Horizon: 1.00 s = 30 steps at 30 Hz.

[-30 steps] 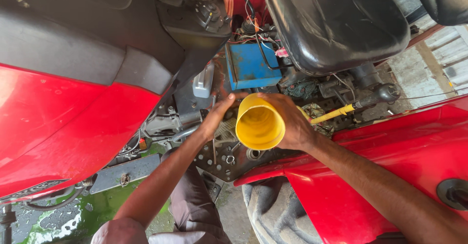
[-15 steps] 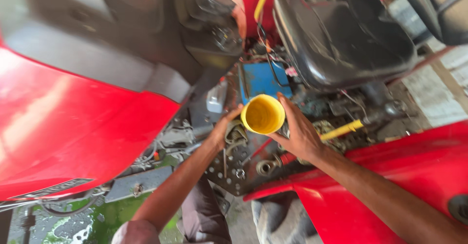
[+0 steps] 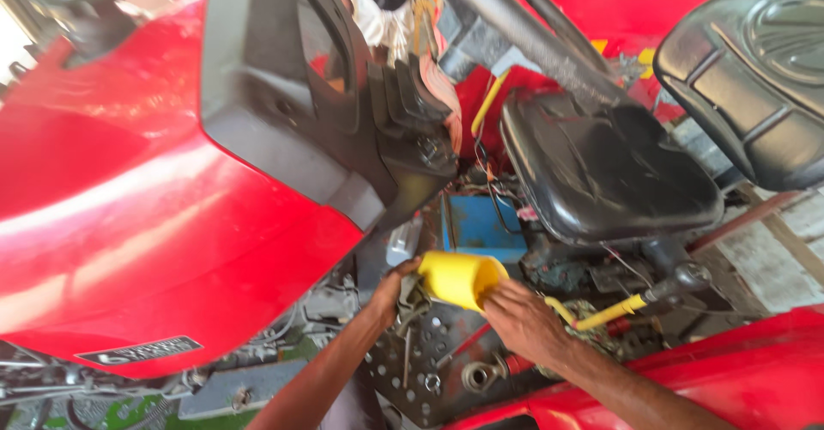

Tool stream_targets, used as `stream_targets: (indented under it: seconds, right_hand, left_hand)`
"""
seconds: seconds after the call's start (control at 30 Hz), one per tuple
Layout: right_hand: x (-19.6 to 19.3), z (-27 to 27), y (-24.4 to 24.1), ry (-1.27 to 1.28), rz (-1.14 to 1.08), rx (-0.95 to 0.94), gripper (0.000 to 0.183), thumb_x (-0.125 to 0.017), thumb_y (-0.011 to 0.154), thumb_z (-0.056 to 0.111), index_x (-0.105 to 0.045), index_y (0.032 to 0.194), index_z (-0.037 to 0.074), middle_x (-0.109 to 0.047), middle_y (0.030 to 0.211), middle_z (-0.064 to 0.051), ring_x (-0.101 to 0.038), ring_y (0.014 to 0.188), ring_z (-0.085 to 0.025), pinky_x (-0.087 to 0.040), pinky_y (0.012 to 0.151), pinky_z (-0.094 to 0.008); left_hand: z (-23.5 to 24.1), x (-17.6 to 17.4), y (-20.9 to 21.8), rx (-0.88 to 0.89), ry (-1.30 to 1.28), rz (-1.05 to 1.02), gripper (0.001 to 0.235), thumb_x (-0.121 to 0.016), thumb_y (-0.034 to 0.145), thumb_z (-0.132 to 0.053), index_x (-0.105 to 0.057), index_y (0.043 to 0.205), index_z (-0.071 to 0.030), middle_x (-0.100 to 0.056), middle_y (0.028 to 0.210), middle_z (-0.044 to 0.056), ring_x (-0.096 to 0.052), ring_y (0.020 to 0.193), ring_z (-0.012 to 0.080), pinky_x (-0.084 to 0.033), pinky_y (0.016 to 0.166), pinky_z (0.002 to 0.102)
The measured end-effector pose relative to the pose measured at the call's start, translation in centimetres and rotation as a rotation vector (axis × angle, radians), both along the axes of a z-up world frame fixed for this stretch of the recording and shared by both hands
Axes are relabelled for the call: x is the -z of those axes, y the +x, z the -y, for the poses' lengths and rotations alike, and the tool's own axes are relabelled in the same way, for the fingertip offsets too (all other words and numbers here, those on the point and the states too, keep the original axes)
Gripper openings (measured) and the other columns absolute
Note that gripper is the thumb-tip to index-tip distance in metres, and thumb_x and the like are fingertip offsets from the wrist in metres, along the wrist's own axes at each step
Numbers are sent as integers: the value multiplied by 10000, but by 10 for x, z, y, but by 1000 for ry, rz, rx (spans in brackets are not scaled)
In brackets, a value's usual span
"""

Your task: The person manipulates wires, fuses, and components in the engine and dashboard area of a red tractor, using a funnel to pour fluid and wiping parts with a cloth.

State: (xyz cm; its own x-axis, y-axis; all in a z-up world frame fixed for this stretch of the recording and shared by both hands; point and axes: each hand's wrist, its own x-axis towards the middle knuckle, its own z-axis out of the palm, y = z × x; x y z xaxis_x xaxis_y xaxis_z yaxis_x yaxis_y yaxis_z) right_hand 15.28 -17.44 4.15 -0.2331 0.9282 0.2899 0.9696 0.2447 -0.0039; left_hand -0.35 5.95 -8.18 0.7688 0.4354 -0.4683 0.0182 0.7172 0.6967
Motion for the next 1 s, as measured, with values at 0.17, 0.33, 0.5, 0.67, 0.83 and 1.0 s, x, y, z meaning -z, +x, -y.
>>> stream_targets:
  seconds: [0.17,0.33,0.5,0.67,0.83,1.0]
  right_hand:
    - [22,-8,-7,-368,-776,386,277,-604,983,192,-608,1201,21,-688,1019,-96,-660,952,-217,-527,862,-398]
    - [52,-7,10,-554,-1330,430,413,-521,903,36,-615,1305,41,-619,1020,-79,-566,905,-168,-482,796,-345]
    - [112,-8,34,-696,-1233,549,420,-510,946,92,-632,1343,27,-705,1133,-82,-657,1008,-128,-541,881,-296]
    - [156,-6,58,-634,-1470,282,491,-577,988,216,-492,1454,90,-639,1330,1,-628,1148,-84,-534,952,-249]
    - [133,-2,41,-538,-1613,477,447,-591,987,208,-517,1411,91,-639,1276,-5,-634,1102,-92,-545,907,-250]
    - [102,2,6,-508,-1705,512,369,-600,985,186,-557,1334,75,-649,1162,-32,-649,1005,-115,-559,833,-269]
  left_hand:
    - [-10,-14,-12,151,72,-80,690,-698,899,-694,-622,968,-12,-600,692,80,-617,545,186,-587,543,351]
    - [1,2,-7,309,55,-30,782,-680,803,-811,-665,1020,-61,-580,708,31,-596,559,152,-525,524,313]
    - [19,23,8,366,79,-38,1001,-699,731,-835,-573,1302,-22,-598,935,97,-633,736,213,-566,636,380]
    - [52,9,25,629,512,-235,1269,-484,658,-953,-177,1665,-243,-116,1700,189,-95,1553,417,-152,1161,737]
    - [53,-28,21,565,448,-214,1297,-383,604,-981,-181,1648,-239,-52,1704,190,4,1573,412,-55,1170,750]
    - [60,-47,25,426,288,-28,1200,-504,678,-924,-336,1582,-153,-340,1600,215,-381,1451,374,-375,1127,552]
